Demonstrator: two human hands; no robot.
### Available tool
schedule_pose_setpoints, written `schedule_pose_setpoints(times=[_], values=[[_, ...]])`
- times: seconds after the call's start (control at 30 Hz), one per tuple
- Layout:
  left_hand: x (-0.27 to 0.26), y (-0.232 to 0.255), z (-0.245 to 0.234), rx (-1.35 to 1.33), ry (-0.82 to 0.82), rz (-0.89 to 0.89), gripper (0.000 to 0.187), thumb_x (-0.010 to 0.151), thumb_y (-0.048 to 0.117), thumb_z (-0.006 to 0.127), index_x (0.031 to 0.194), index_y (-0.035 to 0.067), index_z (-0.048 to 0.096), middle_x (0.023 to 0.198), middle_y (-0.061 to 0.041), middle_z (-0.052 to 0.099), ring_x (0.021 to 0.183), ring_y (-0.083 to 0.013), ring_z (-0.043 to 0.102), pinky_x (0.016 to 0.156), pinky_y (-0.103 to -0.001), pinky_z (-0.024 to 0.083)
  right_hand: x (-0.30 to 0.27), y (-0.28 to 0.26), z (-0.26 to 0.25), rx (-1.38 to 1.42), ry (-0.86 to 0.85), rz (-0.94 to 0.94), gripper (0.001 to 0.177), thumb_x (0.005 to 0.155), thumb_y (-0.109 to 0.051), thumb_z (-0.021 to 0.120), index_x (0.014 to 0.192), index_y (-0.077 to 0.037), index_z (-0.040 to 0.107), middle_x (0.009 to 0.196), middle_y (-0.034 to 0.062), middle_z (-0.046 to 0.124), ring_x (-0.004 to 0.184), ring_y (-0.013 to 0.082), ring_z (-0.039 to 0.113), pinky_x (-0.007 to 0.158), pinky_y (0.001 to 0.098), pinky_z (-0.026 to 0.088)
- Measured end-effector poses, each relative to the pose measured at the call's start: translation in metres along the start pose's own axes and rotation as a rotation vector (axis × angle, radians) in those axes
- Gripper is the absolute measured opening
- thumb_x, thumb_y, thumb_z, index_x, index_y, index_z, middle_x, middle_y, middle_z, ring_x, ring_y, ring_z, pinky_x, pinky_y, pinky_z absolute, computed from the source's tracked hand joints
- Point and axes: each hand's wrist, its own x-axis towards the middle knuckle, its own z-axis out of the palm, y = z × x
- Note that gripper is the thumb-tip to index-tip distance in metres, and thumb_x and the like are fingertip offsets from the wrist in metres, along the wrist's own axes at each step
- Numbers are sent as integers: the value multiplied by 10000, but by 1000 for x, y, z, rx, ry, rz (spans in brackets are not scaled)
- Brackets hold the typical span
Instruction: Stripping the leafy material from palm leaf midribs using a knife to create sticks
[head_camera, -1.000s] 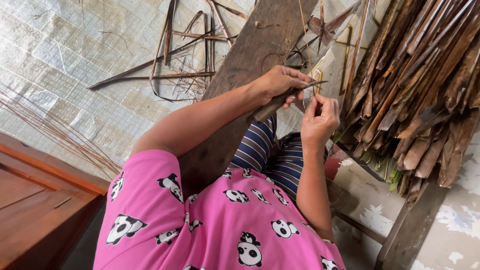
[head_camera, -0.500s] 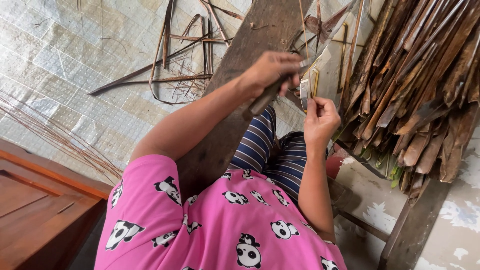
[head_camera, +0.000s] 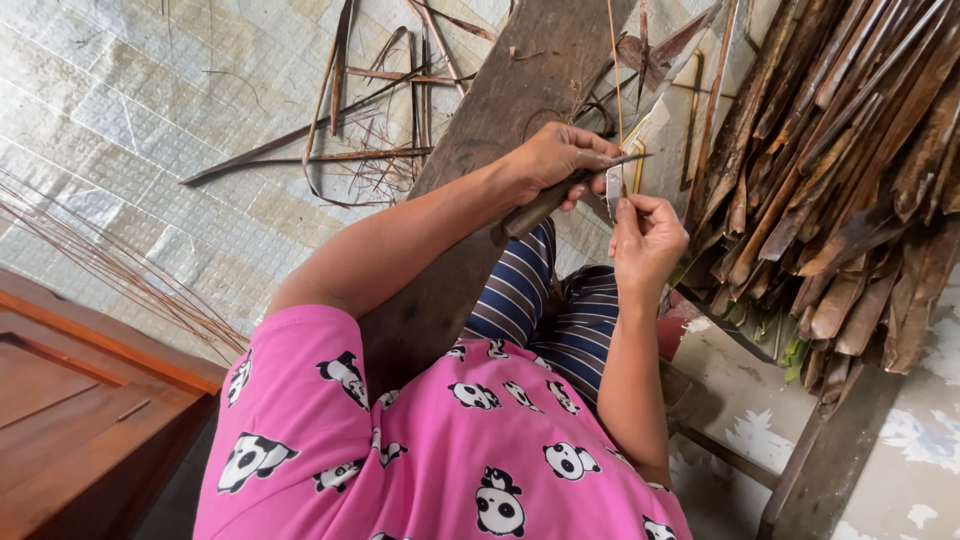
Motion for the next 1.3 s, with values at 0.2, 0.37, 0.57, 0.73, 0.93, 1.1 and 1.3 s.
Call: schedule_pose_setpoints(times=[0.2,0.37,0.57,0.73,0.93,1.1,1.3], values=[[14,15,-18,-111,104,151,209,856,-6,637,1060,-53,641,617,-243,624,353,-206,518,272,-359,472,-14,-4,-10,7,-56,46,33,914,98,624,926,128,634,505,137,512,329,141,484,319,246,369],[-3,43,-10,-173,210,212,144,944,15,549,1074,-16,601,630,-124,611,371,-139,456,313,-293,436,-17,-11,-22,-45,-81,158,66,956,4,630,906,41,610,531,75,506,405,111,457,389,237,407],[-10,17,-1,-27,73,198,244,895,39,607,1129,-27,584,623,-228,618,333,-225,547,259,-361,466,1,17,-17,42,24,106,26,915,86,628,917,110,637,595,171,563,329,172,511,284,269,384],[3,-19,4,53,-90,-1,253,872,27,622,1116,-36,598,627,-240,628,353,-210,550,257,-346,463,17,13,-3,104,59,135,30,908,71,623,898,77,650,553,143,550,308,177,503,266,260,379],[-5,-9,7,17,-68,-44,154,857,6,632,1010,-2,647,606,-233,616,340,-200,530,249,-343,453,15,14,0,236,17,148,17,915,69,628,919,84,636,655,167,562,370,166,536,288,272,427],[-5,-1,7,4,-43,-31,144,855,-4,634,996,2,661,598,-235,614,334,-200,525,245,-349,454,7,13,-3,264,-13,135,22,927,75,618,928,96,627,633,160,541,355,158,518,289,259,418],[0,17,-4,-74,59,92,187,867,2,619,1051,-10,650,606,-218,615,346,-182,499,270,-342,464,-2,13,-8,226,-44,166,10,913,75,637,907,84,638,658,148,559,368,141,521,290,258,412]])
